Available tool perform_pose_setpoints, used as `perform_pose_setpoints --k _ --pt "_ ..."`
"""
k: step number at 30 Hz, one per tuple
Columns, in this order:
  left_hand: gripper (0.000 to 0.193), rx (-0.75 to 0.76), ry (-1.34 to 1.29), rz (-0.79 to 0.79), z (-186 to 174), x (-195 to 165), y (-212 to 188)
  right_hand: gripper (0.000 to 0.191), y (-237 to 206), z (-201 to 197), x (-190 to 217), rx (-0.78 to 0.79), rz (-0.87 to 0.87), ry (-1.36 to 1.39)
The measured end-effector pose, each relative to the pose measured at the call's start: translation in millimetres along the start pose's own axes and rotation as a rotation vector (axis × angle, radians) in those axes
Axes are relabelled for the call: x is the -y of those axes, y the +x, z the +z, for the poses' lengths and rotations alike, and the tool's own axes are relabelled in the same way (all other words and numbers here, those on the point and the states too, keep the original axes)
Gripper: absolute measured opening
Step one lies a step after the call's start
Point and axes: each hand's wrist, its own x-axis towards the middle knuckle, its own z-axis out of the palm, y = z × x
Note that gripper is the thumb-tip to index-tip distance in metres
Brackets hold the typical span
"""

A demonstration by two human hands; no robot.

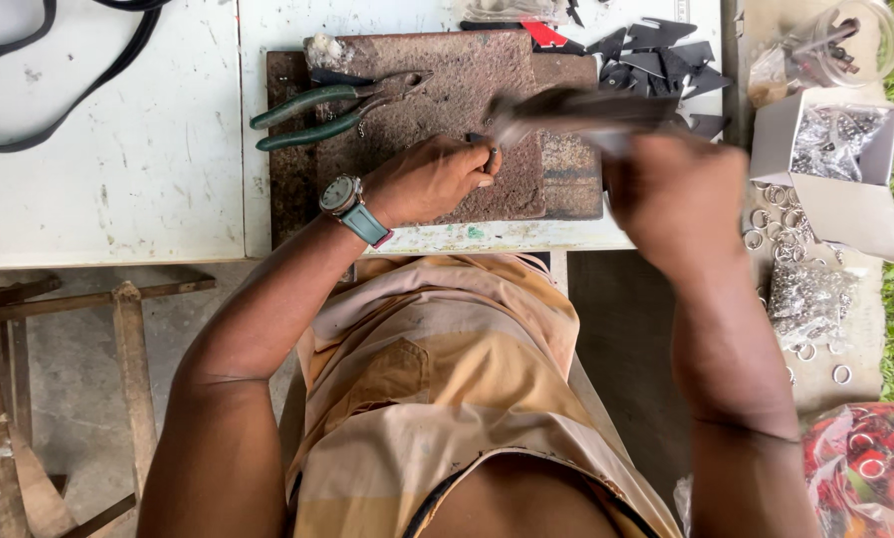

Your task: The person assembles a black leather bag by attaching a strap using pliers and a hammer. They position the strap, secure metal hardware, and repeatedly hammer fasteners into place. The person then places the finished bag with others on the table.

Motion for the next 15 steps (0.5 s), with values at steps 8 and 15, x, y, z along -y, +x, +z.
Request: perform_pose_setpoints --k 8,15 --pt "0.014 -0.045 0.015 0.119 1 3 -2 0.007 2 -24 -60 -0.386 0.297 0.193" --pt "0.007 -0.056 0.06 0.065 15 14 -4 0.017 -21 14 -30 0.306 0.132 -0.069"
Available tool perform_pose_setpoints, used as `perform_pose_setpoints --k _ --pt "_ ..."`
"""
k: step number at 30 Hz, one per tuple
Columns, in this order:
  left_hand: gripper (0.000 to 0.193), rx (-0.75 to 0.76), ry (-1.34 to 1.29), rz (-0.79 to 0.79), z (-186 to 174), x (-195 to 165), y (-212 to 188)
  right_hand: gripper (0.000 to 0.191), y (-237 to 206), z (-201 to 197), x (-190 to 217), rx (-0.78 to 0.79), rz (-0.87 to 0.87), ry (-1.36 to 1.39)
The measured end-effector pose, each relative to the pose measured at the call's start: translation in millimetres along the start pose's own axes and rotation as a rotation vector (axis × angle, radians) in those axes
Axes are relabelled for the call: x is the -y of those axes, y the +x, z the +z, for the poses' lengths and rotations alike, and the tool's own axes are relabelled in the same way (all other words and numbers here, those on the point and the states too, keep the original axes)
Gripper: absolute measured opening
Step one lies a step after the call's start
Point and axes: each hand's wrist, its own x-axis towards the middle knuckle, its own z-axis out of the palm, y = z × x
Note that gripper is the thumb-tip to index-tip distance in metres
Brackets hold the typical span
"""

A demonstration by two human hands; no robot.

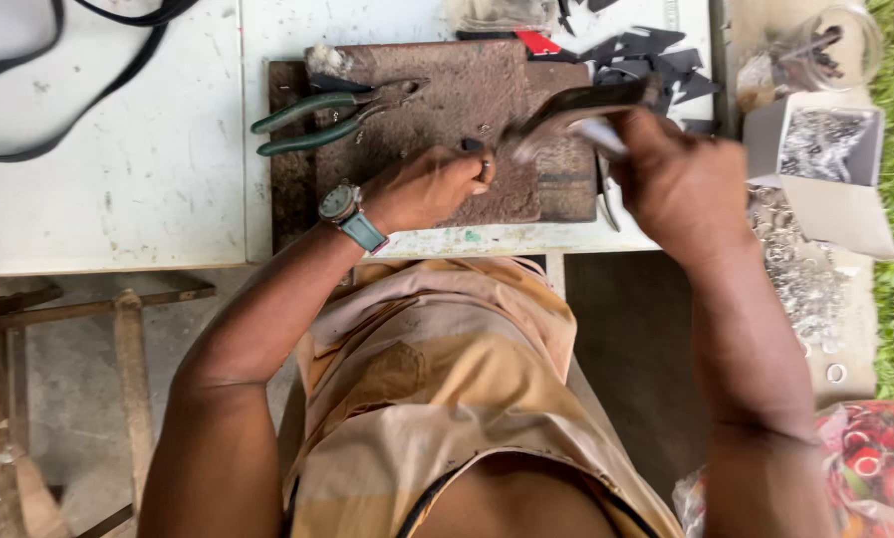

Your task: The person assembles a black leather bag by attaching a strap using pliers and a hammer. They position the strap, secure metal hardware, and repeatedly hammer fasteners into place. The person then places the finished bag with others on the table.

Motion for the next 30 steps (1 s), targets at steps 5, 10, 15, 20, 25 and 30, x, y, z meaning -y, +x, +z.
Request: perform_pose_setpoints --k 5,10,15,20,25,30 --pt "0.027 -0.02 -0.064 -0.247 4 12 15 0.03 -15 -10 -29 -0.244 0.143 0.272" --pt "0.033 -0.101 -0.275 -0.197 -10 6 24 0.038 -35 11 -47 -0.209 0.301 0.48" --pt "0.028 -0.011 0.166 -0.214 -43 5 60 0.033 -44 47 -63 -0.237 0.372 0.302" --pt "0.01 0.045 0.381 0.189 -6 7 146 0.035 -37 73 -73 -0.232 0.484 0.265" --pt "0.011 0.304 0.555 0.176 35 26 191 0.036 -23 79 -86 -0.191 0.404 0.269" --pt "0.017 0.289 0.565 0.233 54 34 181 0.034 -19 83 -95 -0.136 0.314 0.181"
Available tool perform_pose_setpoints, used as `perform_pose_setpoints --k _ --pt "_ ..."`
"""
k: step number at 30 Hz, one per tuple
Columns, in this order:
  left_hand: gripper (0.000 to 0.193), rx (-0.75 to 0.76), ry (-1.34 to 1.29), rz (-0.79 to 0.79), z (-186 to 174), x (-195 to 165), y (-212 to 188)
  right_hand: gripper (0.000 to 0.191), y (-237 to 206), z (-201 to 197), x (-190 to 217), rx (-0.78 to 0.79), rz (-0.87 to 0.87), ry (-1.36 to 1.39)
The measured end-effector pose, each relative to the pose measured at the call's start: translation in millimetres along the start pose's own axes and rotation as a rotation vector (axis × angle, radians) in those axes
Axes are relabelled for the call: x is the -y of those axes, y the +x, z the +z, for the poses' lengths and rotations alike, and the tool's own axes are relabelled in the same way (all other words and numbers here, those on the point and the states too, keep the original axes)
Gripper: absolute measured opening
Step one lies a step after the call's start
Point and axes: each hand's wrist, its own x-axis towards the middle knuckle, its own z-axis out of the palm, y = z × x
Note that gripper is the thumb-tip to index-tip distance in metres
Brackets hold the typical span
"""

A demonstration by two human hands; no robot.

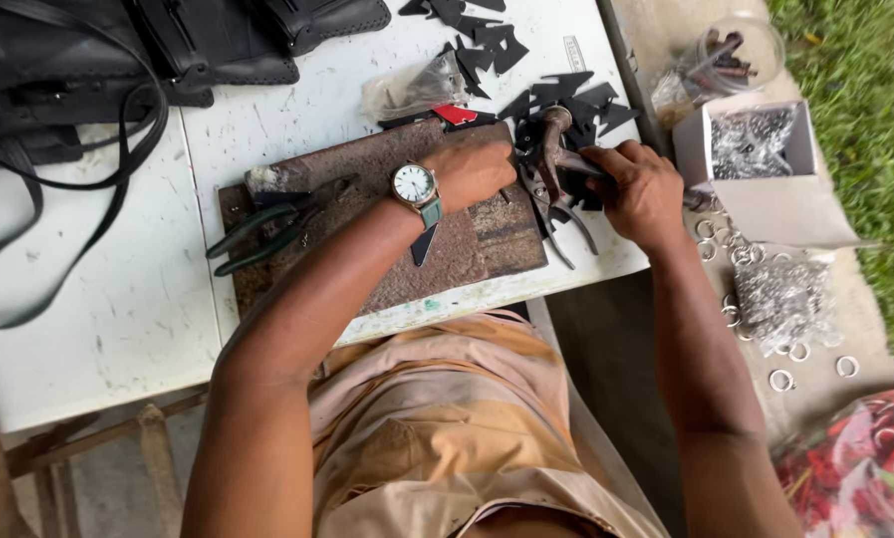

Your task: The person assembles a black leather bag by attaching a strap using pliers and a hammer. They position the strap, secure metal hardware, and repeatedly hammer fasteners into place. The person then places the finished bag with others on the table.

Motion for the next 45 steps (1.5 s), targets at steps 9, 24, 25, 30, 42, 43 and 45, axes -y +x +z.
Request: perform_pose_setpoints --k 9,24,25,30,42,43,45 --pt "0.01 0.068 0.15 0.079 0 -12 -14 0.035 -3 10 -5 -0.016 0.077 0.027" --pt "0.011 -0.131 -0.167 -0.126 -28 -15 -56 0.053 -1 1 -10 0.131 0.022 0.248" --pt "0.011 -0.188 -0.207 -0.165 -35 -15 -74 0.053 0 -3 -5 0.085 -0.004 0.216" --pt "0.016 -0.566 -0.097 -0.208 -70 -30 -154 0.037 15 -16 51 -0.152 -0.159 0.197" --pt "0.011 -1.044 0.137 -1.0 -93 -58 -415 0.029 43 -3 243 -0.054 -0.596 0.404" --pt "0.016 -1.072 0.242 -1.067 -98 -56 -446 0.027 42 -3 254 -0.055 -0.62 0.394" --pt "0.029 -1.146 0.461 -1.21 -109 -57 -507 0.026 41 -6 273 -0.032 -0.665 0.398"
